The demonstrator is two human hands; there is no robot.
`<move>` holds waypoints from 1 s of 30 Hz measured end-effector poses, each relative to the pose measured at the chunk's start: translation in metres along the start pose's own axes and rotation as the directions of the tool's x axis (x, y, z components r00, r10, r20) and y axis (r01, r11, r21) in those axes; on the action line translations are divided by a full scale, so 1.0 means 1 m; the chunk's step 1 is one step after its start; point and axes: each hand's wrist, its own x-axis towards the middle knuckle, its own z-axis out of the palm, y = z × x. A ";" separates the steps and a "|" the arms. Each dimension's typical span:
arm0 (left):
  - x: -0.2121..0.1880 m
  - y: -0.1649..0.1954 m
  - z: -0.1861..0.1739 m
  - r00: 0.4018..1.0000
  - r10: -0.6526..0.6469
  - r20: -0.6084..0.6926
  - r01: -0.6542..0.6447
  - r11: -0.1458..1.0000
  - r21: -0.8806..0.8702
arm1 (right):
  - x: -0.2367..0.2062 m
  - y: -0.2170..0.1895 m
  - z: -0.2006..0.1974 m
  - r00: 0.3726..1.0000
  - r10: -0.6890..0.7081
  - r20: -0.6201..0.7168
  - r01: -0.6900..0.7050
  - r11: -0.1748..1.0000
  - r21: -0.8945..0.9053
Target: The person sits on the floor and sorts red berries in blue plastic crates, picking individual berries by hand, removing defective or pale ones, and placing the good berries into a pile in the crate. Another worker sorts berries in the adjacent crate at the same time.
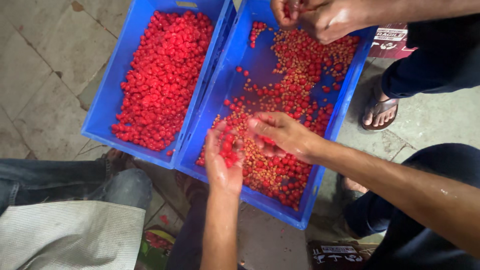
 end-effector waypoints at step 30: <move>-0.014 -0.006 0.010 0.972 0.028 0.234 -0.092 0.959 0.269 | 0.007 0.006 -0.007 0.997 0.004 -0.072 0.013 0.972 0.233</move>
